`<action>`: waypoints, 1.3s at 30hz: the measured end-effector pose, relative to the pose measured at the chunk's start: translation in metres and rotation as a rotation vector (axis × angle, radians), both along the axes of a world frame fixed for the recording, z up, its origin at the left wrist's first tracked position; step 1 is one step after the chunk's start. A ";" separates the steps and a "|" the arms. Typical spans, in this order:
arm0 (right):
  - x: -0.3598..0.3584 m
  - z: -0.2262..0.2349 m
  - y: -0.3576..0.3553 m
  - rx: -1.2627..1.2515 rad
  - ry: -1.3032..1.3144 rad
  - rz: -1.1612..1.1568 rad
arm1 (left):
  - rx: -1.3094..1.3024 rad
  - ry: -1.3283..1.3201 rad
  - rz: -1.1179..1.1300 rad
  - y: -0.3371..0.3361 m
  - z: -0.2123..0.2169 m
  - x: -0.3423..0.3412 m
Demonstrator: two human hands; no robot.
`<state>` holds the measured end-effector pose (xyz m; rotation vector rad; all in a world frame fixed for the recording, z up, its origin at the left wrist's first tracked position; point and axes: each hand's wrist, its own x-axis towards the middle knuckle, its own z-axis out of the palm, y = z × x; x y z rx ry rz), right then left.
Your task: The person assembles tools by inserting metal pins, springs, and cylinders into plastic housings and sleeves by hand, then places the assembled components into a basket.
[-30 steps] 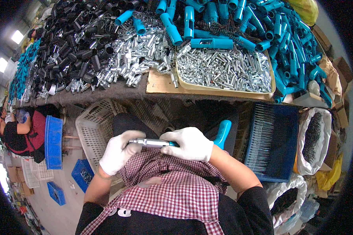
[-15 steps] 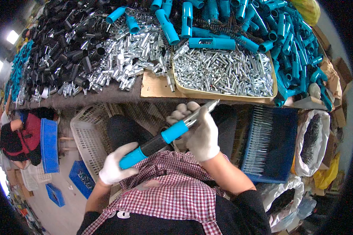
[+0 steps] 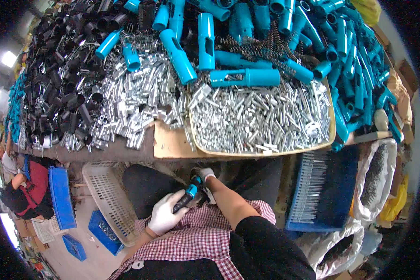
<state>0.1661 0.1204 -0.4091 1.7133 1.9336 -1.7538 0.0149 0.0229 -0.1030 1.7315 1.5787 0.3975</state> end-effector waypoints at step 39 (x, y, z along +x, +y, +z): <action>0.008 0.128 0.002 0.246 0.235 -0.654 | -0.226 0.150 0.061 0.045 -0.071 0.052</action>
